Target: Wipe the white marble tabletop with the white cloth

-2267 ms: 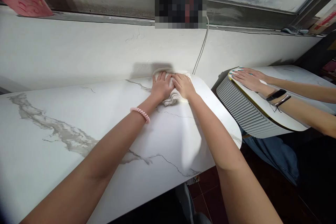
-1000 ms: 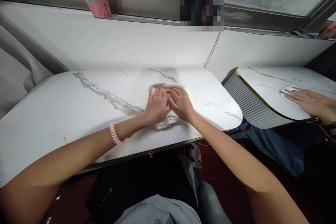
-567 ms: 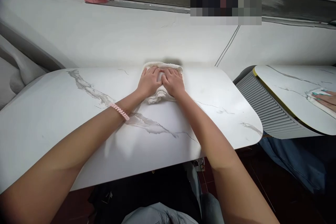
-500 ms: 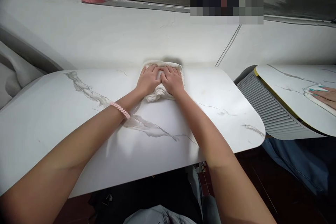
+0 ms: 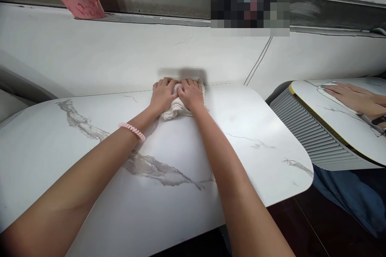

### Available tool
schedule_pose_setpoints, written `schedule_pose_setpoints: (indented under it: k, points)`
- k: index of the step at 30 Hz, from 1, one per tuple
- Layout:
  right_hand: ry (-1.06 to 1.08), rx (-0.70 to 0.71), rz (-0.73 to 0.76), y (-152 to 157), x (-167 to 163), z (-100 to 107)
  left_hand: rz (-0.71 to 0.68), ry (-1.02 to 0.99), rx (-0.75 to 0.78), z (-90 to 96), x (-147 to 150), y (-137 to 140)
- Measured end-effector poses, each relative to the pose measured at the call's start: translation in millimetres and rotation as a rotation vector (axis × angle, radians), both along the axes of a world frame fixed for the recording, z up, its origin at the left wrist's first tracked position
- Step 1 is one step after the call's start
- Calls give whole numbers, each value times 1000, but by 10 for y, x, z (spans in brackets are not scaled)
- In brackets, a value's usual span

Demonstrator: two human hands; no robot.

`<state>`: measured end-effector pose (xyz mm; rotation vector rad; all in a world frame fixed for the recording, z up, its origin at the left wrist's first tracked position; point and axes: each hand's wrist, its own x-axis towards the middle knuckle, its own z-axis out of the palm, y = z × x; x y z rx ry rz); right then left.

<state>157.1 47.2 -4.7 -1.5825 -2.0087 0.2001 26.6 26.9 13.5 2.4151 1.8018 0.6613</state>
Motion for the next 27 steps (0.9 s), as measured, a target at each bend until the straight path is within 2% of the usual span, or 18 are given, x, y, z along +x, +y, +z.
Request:
schedule_pose_setpoints:
  k: [8, 16, 21, 27]
  points:
    - [-33, -60, 26, -198, -12, 112, -19, -54, 13, -83, -3, -73]
    - [-44, -39, 90, -596, 23, 67, 16, -7, -23, -46, 17, -505]
    - [-103, 1, 157, -1148, 69, 53, 31, 41, 26, -76, 31, -1108]
    - [-191, 37, 308, -2304, 151, 102, 16, 126, 124, -184, -15, -2261]
